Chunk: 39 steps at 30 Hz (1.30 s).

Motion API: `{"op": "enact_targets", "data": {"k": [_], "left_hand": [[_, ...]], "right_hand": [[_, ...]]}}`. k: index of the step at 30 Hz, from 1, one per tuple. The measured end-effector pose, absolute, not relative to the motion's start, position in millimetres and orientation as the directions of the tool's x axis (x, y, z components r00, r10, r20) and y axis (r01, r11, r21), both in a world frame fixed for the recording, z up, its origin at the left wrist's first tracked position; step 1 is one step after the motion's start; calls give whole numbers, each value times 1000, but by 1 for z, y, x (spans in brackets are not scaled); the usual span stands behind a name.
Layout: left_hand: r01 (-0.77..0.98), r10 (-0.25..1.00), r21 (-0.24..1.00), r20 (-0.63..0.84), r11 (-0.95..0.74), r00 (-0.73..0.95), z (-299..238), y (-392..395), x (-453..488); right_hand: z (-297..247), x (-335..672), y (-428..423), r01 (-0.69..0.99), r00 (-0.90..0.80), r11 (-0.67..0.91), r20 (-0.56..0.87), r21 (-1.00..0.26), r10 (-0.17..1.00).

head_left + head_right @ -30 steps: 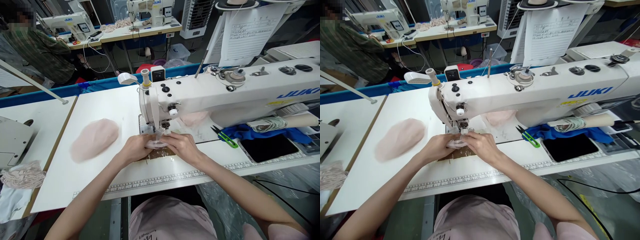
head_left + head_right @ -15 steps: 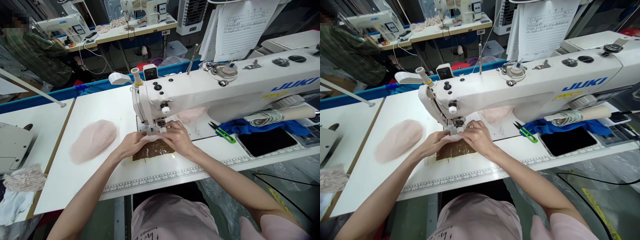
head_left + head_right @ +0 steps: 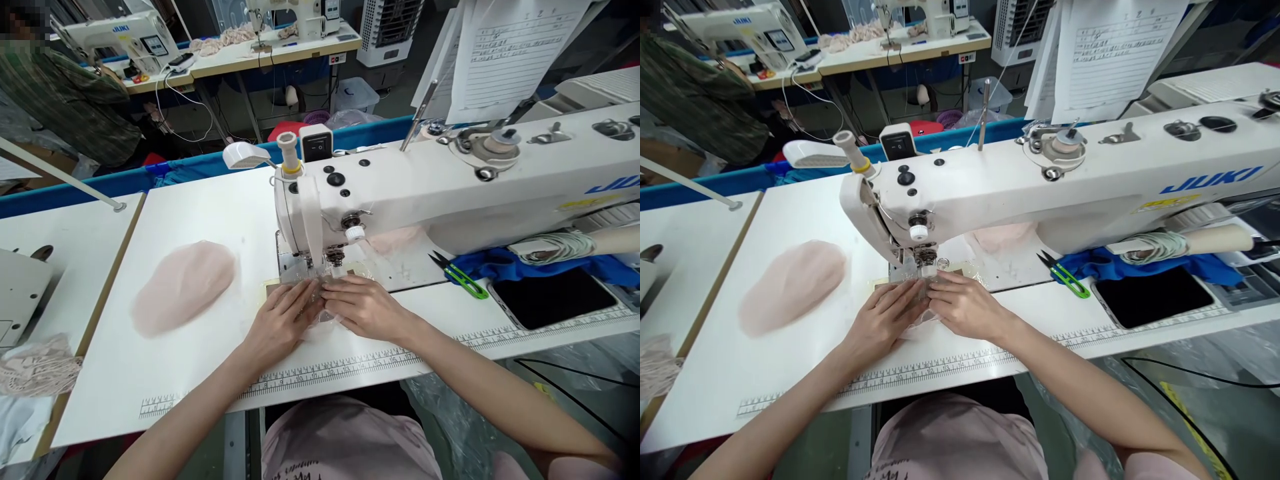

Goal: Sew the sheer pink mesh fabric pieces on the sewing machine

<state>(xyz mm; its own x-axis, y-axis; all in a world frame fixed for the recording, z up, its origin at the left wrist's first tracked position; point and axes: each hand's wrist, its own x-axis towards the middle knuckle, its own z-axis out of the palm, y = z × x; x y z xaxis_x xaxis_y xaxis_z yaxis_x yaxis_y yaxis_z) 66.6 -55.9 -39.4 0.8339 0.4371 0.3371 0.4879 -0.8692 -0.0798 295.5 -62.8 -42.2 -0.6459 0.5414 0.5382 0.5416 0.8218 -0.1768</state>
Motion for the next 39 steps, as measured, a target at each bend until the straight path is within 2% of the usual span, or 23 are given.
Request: {"op": "enact_targets", "data": {"k": [23, 39], "left_hand": [[551, 536, 22, 264, -834, 801, -45, -38, 63], [639, 626, 17, 226, -769, 746, -49, -19, 65]], "right_hand": [[-41, 291, -53, 608, -617, 785, 551, -121, 562], [-48, 289, -40, 694, -618, 720, 501, -13, 605]]}}
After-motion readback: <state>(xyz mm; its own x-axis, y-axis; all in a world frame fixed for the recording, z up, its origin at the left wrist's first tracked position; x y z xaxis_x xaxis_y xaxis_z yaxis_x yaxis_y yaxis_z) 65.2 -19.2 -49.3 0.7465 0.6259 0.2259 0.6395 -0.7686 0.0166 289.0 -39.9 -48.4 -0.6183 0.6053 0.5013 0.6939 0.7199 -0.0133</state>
